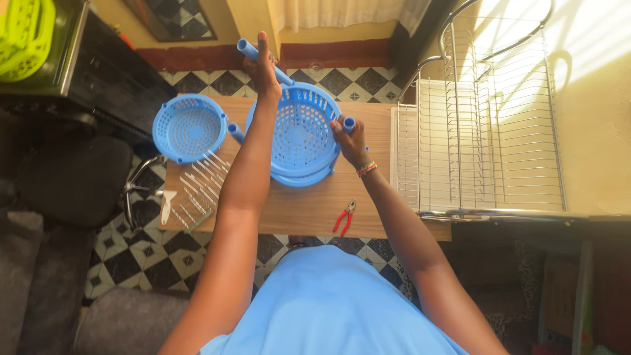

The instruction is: The person assembles a three-tier blue plastic storage unit by inserting rods into basket bases and stacking them. They then handle two orange plastic baskets, inserting rods into their bases and placing them on the table.

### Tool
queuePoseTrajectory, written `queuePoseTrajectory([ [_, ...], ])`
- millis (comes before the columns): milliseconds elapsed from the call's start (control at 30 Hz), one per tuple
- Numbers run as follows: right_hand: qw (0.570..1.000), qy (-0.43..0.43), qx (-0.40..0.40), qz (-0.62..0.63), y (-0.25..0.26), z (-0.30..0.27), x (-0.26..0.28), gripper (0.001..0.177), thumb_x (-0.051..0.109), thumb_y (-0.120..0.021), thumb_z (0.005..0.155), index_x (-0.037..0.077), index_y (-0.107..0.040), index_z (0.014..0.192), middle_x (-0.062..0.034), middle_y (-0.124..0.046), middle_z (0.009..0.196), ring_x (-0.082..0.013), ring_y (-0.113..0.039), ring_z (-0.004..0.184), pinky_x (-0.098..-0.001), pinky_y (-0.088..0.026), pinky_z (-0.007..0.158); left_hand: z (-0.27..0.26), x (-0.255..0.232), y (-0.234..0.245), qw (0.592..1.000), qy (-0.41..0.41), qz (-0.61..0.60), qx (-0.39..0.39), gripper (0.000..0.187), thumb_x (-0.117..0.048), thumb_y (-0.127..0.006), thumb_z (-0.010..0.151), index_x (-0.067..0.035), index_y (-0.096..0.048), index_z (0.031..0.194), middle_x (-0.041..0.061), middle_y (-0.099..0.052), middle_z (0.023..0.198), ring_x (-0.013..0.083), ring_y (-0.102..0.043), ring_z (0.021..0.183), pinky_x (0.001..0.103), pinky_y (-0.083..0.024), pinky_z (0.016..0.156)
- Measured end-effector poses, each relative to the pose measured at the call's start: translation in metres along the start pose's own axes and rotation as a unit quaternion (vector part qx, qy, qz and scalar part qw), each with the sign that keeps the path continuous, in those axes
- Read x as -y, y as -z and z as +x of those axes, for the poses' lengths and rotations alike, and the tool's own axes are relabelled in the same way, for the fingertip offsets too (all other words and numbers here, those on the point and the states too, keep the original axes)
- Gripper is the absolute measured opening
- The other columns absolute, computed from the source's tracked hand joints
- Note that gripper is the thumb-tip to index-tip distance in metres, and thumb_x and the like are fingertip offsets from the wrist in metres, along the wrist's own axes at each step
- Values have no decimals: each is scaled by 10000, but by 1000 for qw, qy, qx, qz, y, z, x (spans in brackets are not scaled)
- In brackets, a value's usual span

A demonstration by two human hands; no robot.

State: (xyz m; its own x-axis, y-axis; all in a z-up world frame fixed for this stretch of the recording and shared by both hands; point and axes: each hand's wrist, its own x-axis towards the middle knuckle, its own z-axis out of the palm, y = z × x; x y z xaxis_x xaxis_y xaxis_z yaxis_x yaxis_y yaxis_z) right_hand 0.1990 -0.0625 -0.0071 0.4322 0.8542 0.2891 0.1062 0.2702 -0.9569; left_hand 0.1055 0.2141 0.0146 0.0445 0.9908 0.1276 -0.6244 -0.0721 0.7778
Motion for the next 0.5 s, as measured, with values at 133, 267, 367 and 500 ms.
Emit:
queuePoseTrajectory([
  [133,999,-10,-14,28,0,-3,-2,337,185,-680,999,76,-543,711,38,-525,653,-44,-465,592,-229,-380,542,11,27,-1,1000,22,8,4,474,-446,-822,859,-185,-468,681,-61,-403,536,64,-391,450,264,-342,453],
  [267,999,-25,-18,43,1,-8,-5,329,174,-681,998,82,-533,719,44,-508,670,-40,-451,601,-228,-370,547,14,41,3,1000,8,28,-1,527,-452,-796,892,-181,-433,623,-55,-402,490,61,-387,410,258,-329,411],
  [367,998,-33,-20,44,0,-9,-4,327,172,-676,997,86,-532,717,43,-520,665,-39,-464,594,-227,-385,545,17,42,3,998,-10,58,27,509,-459,-775,915,-173,-467,627,-47,-440,488,67,-430,413,252,-325,410],
  [500,997,-37,-23,57,0,-5,-3,341,166,-687,997,90,-520,709,43,-520,665,-40,-470,587,-229,-388,540,19,40,1,997,-11,66,36,537,-523,-741,914,-193,-431,624,-69,-389,492,40,-370,412,233,-297,406],
])
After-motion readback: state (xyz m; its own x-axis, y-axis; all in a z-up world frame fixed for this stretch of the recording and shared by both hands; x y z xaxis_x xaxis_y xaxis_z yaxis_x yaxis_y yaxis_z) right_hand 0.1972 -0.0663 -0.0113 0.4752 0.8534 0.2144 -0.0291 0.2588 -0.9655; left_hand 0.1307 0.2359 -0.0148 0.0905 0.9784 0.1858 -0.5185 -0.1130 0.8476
